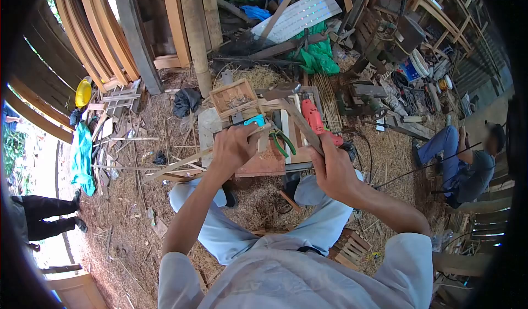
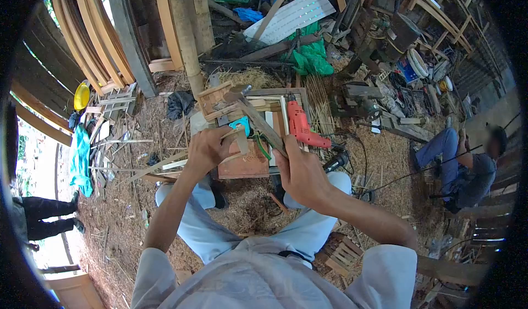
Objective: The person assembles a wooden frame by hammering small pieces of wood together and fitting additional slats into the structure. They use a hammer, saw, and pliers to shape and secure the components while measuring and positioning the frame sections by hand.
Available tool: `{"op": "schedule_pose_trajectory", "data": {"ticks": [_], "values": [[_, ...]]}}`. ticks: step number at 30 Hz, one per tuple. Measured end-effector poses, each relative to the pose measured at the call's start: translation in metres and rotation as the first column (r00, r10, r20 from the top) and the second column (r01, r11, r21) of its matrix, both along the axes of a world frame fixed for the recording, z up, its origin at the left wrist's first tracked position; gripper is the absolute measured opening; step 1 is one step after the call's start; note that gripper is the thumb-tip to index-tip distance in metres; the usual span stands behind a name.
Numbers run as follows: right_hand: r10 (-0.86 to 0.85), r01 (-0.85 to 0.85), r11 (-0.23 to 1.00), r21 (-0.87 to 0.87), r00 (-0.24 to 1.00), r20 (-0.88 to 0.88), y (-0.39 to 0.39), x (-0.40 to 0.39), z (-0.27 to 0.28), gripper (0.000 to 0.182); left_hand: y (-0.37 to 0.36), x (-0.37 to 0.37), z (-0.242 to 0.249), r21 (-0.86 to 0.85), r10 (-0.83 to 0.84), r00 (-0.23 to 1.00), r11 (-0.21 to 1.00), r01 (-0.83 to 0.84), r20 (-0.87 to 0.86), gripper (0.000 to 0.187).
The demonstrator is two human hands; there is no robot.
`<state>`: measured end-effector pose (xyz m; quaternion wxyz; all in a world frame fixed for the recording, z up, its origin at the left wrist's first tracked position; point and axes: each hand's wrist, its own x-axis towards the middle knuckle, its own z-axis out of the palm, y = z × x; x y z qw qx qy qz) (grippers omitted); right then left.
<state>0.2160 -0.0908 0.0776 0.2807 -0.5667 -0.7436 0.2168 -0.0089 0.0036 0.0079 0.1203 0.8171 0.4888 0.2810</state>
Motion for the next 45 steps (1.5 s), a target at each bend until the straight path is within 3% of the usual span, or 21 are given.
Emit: {"op": "schedule_pose_trajectory", "data": {"ticks": [2,4,5,8,11,13,17,19,20,21,23,26,30,32,33,35,38,40,42,44,45], "values": [[-0.011,0.012,1.000,0.025,1.000,-0.027,-0.001,0.001,-0.012,0.017,0.001,0.000,0.001,0.016,-0.004,1.000,1.000,0.004,0.010,0.018],[0.062,-0.041,0.985,-0.167,0.990,0.124,0.000,0.005,-0.030,0.018,0.001,0.000,0.007,-0.112,0.025,0.997,0.993,-0.033,-0.072,0.019],[0.059,-0.038,0.986,-0.165,0.991,0.124,-0.001,0.006,-0.034,0.018,0.002,0.000,0.005,-0.109,0.021,0.997,0.994,-0.029,-0.073,0.019],[0.052,-0.052,0.993,-0.106,0.999,0.003,0.002,0.007,-0.031,0.019,0.003,-0.002,-0.001,-0.111,0.070,0.992,0.990,-0.082,-0.104,0.019],[-0.043,0.009,0.960,-0.280,0.993,-0.114,0.003,0.005,-0.024,0.019,0.006,-0.002,0.008,-0.136,0.070,0.982,0.986,-0.094,-0.175,0.020],[-0.071,0.043,0.993,-0.113,0.962,-0.262,0.005,0.003,-0.057,0.024,0.009,-0.003,0.007,-0.128,0.090,0.991,0.986,-0.103,-0.101,0.018],[-0.104,0.119,0.990,0.070,0.978,-0.183,0.010,-0.015,-0.130,0.015,0.012,-0.002,0.001,-0.056,0.062,0.998,0.996,-0.064,-0.026,0.016],[-0.161,0.083,0.984,-0.155,0.783,-0.601,0.014,-0.034,-0.134,0.019,0.011,-0.002,0.004,-0.110,0.044,0.999,0.993,-0.046,-0.019,0.014],[-0.214,0.051,0.959,-0.279,0.777,-0.592,0.013,-0.037,-0.132,0.027,0.012,-0.004,0.002,-0.108,0.055,0.998,0.993,-0.056,-0.019,0.014],[-0.207,0.043,0.959,-0.280,0.779,-0.592,0.013,-0.043,-0.128,0.027,0.014,-0.006,-0.001,-0.099,0.045,0.999,0.994,-0.046,-0.014,0.014],[-0.241,0.038,0.962,-0.270,0.582,-0.776,0.010,-0.057,-0.126,0.031,0.014,-0.007,-0.005,-0.096,0.028,1.000,0.995,-0.028,-0.010,0.014],[-0.260,0.102,0.958,-0.269,0.708,-0.657,0.021,-0.063,-0.153,0.038,0.011,-0.004,0.003,-0.097,0.051,0.998,0.994,-0.053,-0.029,0.014],[-0.163,0.093,0.985,-0.144,0.769,-0.619,0.025,-0.062,-0.132,0.034,0.012,-0.005,0.004,-0.108,0.057,0.998,0.992,-0.061,-0.040,0.014],[-0.291,0.076,0.955,-0.286,0.414,-0.862,0.018,-0.062,-0.123,0.037,0.010,-0.003,0.004,-0.099,0.052,0.998,0.994,-0.054,-0.024,0.014],[-0.294,0.077,0.954,-0.289,0.413,-0.862,0.018,-0.063,-0.123,0.037,0.009,-0.002,0.007,-0.126,0.058,0.998,0.990,-0.061,-0.025,0.014],[-0.268,0.088,0.942,-0.325,0.779,-0.566,0.020,-0.063,-0.122,0.039,0.010,-0.002,0.005,-0.154,0.062,0.998,0.986,-0.065,-0.026,0.014],[-0.250,0.135,0.964,-0.231,0.765,-0.594,0.017,-0.057,-0.140,0.037,0.017,-0.007,-0.004,-0.107,0.036,0.996,0.994,-0.028,0.080,0.014],[-0.253,0.159,0.967,-0.201,0.714,-0.653,0.019,-0.062,-0.137,0.038,0.012,-0.004,-0.001,-0.078,0.065,0.997,0.995,-0.069,-0.048,0.014],[-0.261,0.194,0.965,-0.177,0.658,-0.707,0.019,-0.060,-0.130,0.039,0.011,-0.006,0.003,-0.117,0.073,0.996,0.990,-0.078,-0.051,0.014],[-0.219,0.156,0.973,-0.170,0.862,-0.458,0.021,-0.055,-0.123,0.040,0.012,-0.006,0.004,-0.146,0.077,0.995,0.986,-0.084,-0.056,0.014],[-0.218,0.158,0.973,-0.166,0.860,-0.460,0.021,-0.056,-0.122,0.040,0.012,-0.006,0.004,-0.119,0.076,0.996,0.990,-0.081,-0.052,0.014]]}}
